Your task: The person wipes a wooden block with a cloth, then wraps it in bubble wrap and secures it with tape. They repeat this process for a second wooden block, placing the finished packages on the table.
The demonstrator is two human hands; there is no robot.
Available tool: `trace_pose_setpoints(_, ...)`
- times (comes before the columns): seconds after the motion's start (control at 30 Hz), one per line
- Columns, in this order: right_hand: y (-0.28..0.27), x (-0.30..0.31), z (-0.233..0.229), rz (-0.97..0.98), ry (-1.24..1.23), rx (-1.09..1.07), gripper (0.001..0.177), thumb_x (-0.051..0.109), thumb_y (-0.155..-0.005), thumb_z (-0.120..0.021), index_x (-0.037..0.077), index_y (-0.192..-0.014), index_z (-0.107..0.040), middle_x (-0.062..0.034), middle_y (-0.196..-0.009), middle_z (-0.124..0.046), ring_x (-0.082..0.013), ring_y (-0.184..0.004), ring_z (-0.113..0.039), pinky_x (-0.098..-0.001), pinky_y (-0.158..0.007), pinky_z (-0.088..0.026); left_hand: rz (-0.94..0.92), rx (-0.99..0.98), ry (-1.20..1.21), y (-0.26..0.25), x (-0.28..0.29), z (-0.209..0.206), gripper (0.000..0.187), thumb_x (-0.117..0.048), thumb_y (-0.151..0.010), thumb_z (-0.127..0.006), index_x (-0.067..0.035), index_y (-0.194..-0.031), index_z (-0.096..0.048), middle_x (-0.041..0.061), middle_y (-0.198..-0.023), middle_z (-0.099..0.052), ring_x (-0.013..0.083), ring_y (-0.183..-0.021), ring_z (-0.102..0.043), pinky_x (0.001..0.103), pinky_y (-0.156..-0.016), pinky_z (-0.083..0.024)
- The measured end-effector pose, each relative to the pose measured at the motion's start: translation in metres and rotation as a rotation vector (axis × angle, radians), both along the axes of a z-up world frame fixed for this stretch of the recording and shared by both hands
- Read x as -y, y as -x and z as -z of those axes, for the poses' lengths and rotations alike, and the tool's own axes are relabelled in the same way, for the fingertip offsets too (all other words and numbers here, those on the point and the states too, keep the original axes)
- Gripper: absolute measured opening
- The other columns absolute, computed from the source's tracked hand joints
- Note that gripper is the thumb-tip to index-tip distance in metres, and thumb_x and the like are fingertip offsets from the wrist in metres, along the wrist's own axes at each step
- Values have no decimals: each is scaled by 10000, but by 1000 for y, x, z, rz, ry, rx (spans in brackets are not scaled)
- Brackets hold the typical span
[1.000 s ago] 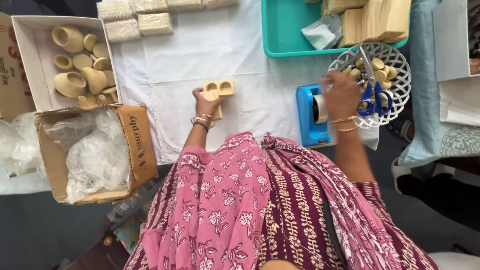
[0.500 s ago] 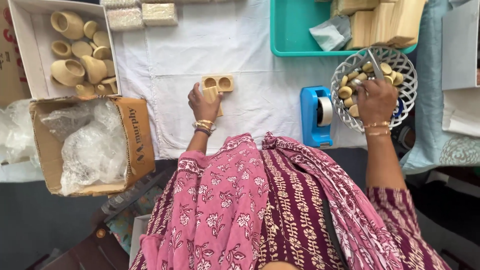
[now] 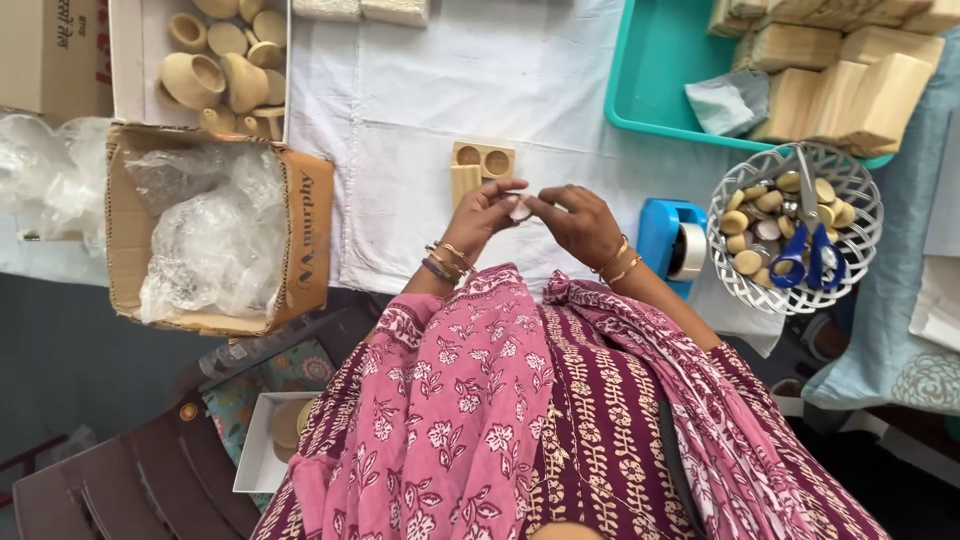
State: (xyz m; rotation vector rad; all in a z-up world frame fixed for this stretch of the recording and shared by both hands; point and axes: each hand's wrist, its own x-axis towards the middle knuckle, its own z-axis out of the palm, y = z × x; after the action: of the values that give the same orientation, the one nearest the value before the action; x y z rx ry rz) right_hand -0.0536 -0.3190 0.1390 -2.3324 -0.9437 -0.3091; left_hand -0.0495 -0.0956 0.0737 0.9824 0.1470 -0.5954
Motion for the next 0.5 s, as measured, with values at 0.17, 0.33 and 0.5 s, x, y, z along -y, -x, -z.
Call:
trace_pose_setpoints(0.17,-22,-31,28,93,-258,-397,380,126,-928,-759,61,-1294,-680,-108,-1033,-716,-249,-869,-719,-367,-764,-574,-229,175,-393,-35,-31,41,274,-54,-909,-724,-59,-1182,-700,37,-1001,-768,111,-878,-734,265,-764,-627)
trace_pose_setpoints(0.33,-31,-35,43,212,-257,-437,213,134,-940,-769,68,-1140,-741,-115,-1016,-741,-246,-875,-737,-354,-743,-579,-422,349,-941,-79,-51,38,219,-24,-824,-779,-68,-1033,-733,32,-903,-782,116,-797,-746,271,-661,-600)
trace_pose_setpoints(0.5,-25,-3,37,315,-321,-434,185,89,-915,-784,55,-1094,-753,-124,-1024,-743,-219,-862,-746,-344,-747,-579,-166,438,-1110,-94,-57,76,121,-45,-861,-781,-82,-968,-739,45,-857,-773,153,-747,-744,294,-707,-594)
